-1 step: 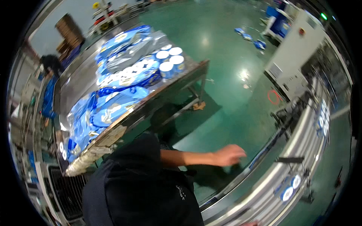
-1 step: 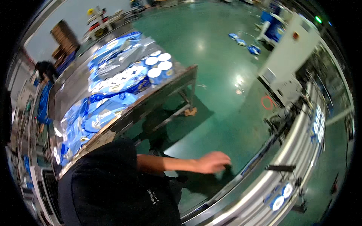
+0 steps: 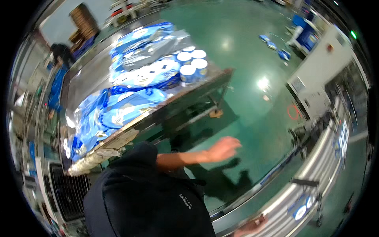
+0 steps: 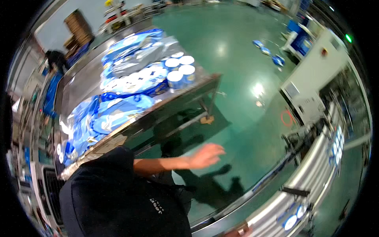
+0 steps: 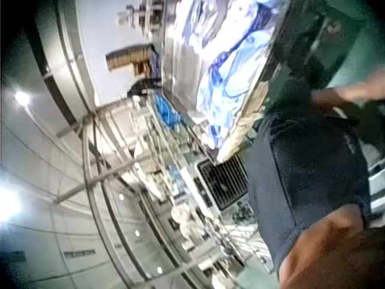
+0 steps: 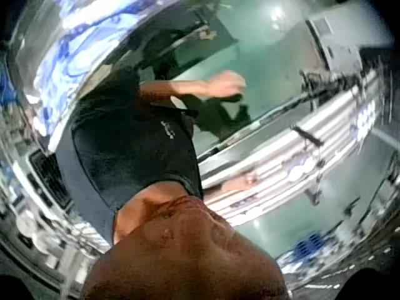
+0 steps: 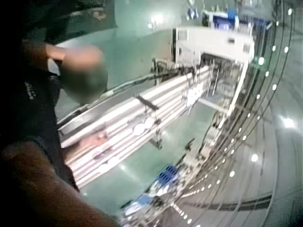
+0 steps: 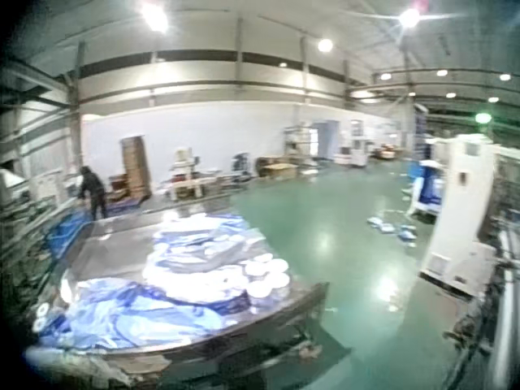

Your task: The person picks up toilet paper rolls from a metal table and places them onto a conveyor belt, then puts multiple rolls into plastic packaging bags.

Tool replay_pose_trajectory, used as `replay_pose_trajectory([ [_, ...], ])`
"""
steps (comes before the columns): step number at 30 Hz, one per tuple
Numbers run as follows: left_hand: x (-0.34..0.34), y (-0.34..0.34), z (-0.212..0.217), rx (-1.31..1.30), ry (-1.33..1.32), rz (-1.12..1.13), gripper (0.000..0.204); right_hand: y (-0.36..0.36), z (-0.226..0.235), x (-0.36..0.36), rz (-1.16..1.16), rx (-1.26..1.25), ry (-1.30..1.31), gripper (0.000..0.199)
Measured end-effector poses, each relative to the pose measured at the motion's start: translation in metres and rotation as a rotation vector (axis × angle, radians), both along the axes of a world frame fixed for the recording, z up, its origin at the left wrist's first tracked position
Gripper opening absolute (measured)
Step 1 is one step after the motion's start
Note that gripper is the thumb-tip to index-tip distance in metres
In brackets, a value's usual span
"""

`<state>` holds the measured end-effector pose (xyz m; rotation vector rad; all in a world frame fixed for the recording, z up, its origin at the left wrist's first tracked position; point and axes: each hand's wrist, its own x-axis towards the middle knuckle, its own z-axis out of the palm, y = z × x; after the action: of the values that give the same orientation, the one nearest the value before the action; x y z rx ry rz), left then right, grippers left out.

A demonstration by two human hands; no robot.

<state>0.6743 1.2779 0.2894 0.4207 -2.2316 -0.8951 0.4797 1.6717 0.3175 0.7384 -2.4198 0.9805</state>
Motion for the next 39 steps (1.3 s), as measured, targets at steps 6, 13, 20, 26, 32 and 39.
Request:
replay_pose_trajectory([
  [6,0.356,-0.128,-0.036,0.089,-0.368,1.084,0.04,-0.325,-0.014,0.185,0.842,0.019,-0.728,0.033],
  [13,0.577,-0.042,-0.148,0.834,-0.814,0.808,0.069,-0.506,0.002,0.325,1.503,0.235,-0.318,0.015],
  [20,0.649,0.017,-0.127,1.03,-0.785,0.843,0.049,-0.677,-0.048,0.326,1.647,0.277,0.015,0.016],
  [26,0.785,0.121,-0.064,1.296,-0.382,1.299,0.027,-0.852,-0.032,0.321,1.518,0.446,0.087,0.023],
  [32,0.668,-0.039,0.082,0.603,-0.689,1.757,0.014,-0.986,-0.07,0.287,1.758,0.509,0.416,0.044],
  [39,0.406,-0.296,0.065,0.407,-0.33,1.119,0.037,-1.016,-0.076,0.289,2.036,0.765,0.657,0.052],
])
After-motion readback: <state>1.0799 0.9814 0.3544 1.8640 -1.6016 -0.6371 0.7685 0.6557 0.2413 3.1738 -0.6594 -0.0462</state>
